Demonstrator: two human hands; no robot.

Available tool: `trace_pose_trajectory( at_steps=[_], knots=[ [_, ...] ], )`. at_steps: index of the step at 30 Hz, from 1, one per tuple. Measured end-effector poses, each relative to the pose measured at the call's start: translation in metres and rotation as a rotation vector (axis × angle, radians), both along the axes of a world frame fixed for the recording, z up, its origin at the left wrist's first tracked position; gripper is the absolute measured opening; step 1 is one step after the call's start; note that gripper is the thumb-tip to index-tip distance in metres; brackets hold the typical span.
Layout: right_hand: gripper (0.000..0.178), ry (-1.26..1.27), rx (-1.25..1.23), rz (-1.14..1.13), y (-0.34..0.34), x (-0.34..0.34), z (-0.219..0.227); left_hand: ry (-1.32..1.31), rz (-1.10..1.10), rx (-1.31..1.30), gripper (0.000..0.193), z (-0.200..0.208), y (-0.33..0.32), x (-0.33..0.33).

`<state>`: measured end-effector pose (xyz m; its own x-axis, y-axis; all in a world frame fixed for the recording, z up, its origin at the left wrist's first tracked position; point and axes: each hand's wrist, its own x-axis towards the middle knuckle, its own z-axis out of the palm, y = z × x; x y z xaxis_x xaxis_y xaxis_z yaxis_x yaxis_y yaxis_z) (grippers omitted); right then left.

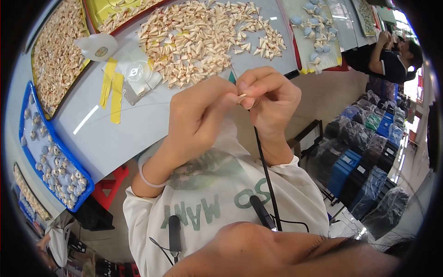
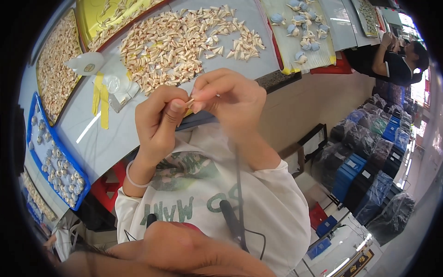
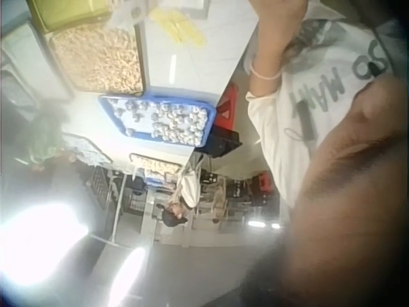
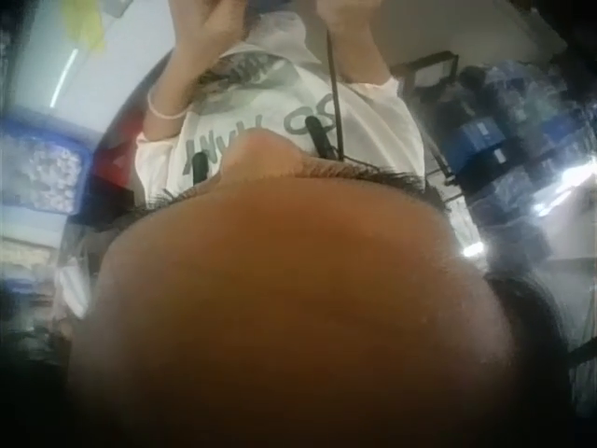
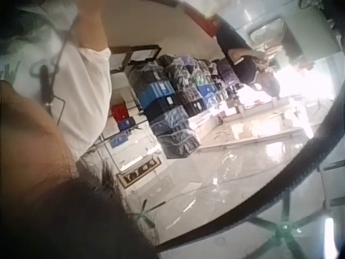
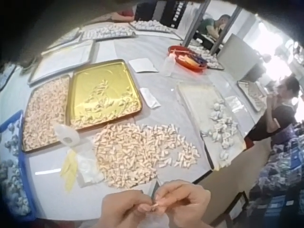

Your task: The person assembles small white and blue plastic toy components by hand, applying glue from a bottle to join them.

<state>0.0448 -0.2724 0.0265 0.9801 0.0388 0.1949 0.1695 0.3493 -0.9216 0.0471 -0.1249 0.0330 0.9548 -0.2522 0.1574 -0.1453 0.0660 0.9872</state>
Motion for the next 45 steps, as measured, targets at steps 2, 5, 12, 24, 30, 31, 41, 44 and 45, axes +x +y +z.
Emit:
trace_pose_trajectory(
  at_steps=[2, 5, 12, 24, 30, 31, 41, 44, 45],
  knots=[
    [0.019, -0.066, -0.01, -0.05, 0.003, -0.002, -0.005, 0.072, 0.006, -0.078, 0.007, 0.001, -0.005, -0.004],
    [0.015, -0.206, -0.071, -0.175, 0.005, -0.003, -0.008, 0.168, 0.019, -0.204, 0.015, 0.0, -0.013, -0.006],
    [0.021, -0.511, -0.288, -0.282, -0.003, -0.002, -0.014, 0.294, -0.03, -0.327, 0.02, 0.003, -0.019, -0.009],
    [0.017, -0.16, -0.12, 0.035, -0.023, 0.01, -0.008, 0.191, -0.252, 0.236, 0.017, 0.02, -0.003, 0.006],
    [0.016, -0.23, -0.377, -0.032, -0.025, 0.007, -0.001, -0.092, -0.068, 0.378, 0.012, 0.013, -0.009, 0.005],
    [0.016, -0.287, -0.45, -0.058, -0.025, 0.008, 0.0, -0.095, -0.068, 0.384, 0.012, 0.011, -0.007, 0.006],
    [0.011, -0.533, -0.538, -0.297, -0.011, -0.002, -0.011, 0.161, 0.132, 0.147, 0.008, 0.007, -0.009, -0.005],
    [0.013, -0.484, -0.504, -0.339, -0.009, -0.002, -0.014, 0.06, 0.194, 0.269, 0.007, 0.012, -0.019, -0.011],
    [0.013, -0.416, -0.478, -0.319, -0.009, -0.001, -0.01, -0.031, 0.196, 0.345, 0.007, 0.013, -0.023, -0.014]
  ],
)
